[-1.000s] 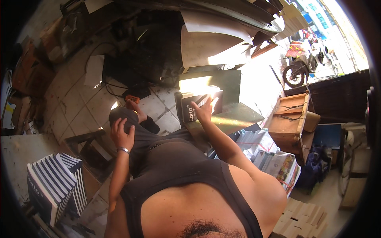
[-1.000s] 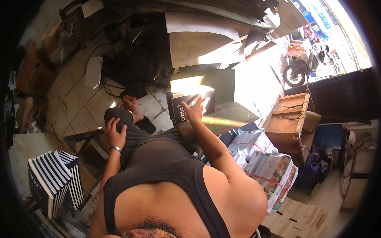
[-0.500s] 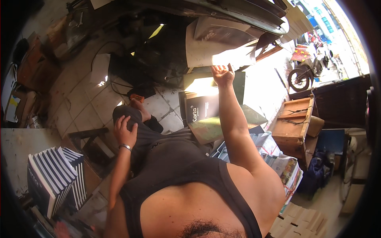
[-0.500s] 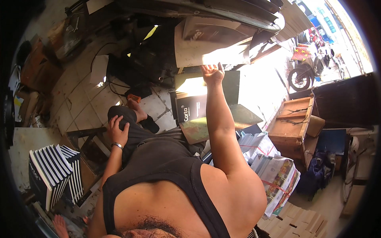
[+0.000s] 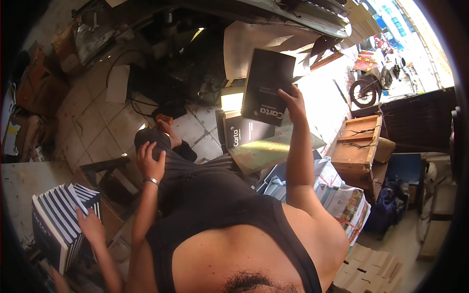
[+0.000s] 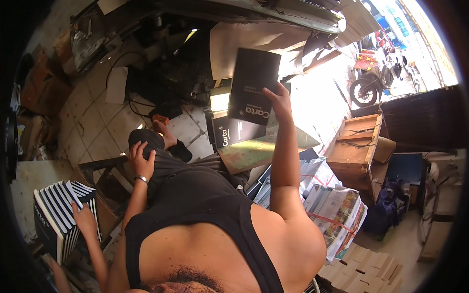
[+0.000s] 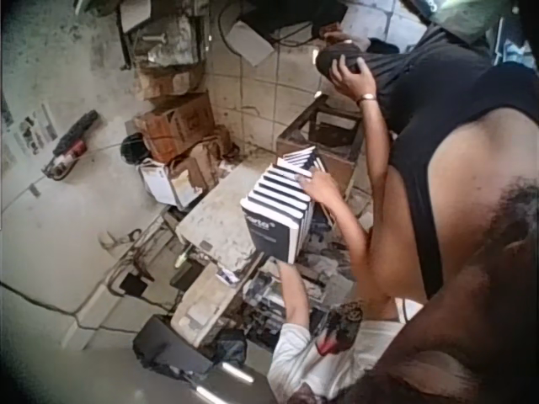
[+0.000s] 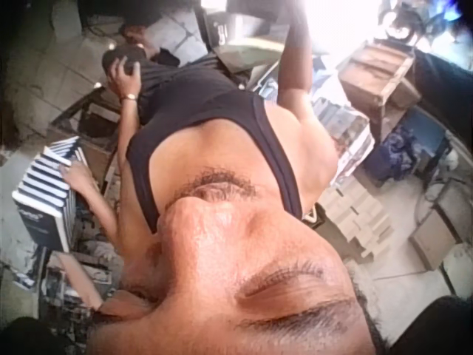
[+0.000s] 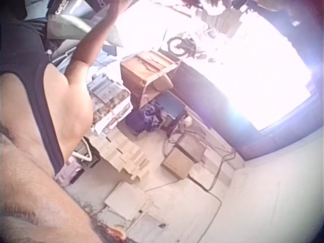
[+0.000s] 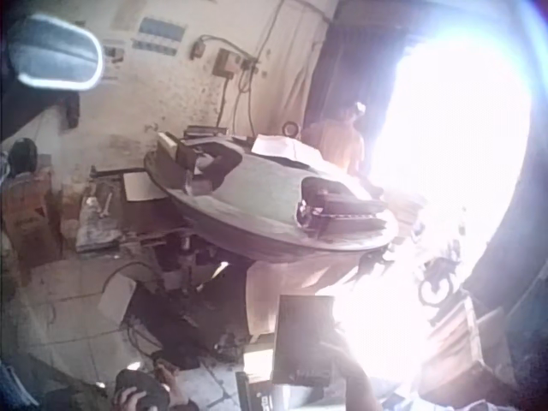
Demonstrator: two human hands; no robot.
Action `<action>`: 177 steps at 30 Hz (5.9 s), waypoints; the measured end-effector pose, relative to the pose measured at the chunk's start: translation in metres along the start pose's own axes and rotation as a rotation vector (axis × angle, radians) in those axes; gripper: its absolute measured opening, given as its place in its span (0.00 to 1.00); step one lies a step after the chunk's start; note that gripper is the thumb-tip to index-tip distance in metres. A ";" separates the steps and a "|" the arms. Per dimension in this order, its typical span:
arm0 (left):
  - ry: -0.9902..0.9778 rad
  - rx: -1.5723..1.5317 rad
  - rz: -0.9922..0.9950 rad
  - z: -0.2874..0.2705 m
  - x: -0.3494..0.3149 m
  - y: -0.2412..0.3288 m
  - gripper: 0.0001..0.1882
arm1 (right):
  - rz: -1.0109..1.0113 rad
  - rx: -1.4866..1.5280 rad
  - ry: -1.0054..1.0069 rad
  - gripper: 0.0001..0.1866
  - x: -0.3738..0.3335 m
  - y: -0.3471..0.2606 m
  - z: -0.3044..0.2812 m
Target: The person takes printed booklets from a machine and stacks them together onto a pile by hand.
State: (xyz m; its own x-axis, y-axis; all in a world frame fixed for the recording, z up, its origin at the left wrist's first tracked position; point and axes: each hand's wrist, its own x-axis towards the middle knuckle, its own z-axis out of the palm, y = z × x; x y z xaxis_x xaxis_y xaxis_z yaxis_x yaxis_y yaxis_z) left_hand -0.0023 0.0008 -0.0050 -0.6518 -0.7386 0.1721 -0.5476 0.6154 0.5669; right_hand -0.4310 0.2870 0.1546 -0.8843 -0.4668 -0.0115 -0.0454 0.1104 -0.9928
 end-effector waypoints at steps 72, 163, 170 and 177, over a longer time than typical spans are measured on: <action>0.058 -0.123 -0.148 -0.005 -0.003 0.011 0.23 | -0.082 0.167 -0.407 0.27 0.152 -0.013 0.165; -0.100 0.017 -0.147 -0.003 0.019 0.021 0.21 | -0.124 1.213 0.356 0.25 0.265 -0.062 -0.024; -0.131 0.050 -0.170 -0.011 0.019 0.026 0.22 | -0.254 1.510 0.089 0.26 0.278 -0.038 -0.075; -0.128 0.062 -0.175 -0.011 0.016 0.022 0.22 | -0.267 1.615 0.023 0.29 0.276 -0.034 -0.078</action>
State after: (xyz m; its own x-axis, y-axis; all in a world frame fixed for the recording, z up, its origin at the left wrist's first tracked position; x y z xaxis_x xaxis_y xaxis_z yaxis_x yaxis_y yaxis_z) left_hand -0.0193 -0.0003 0.0193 -0.6032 -0.7970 -0.0304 -0.6867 0.4995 0.5282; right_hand -0.7098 0.2231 0.1941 -0.9385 -0.3069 0.1580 0.3023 -0.9517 -0.0530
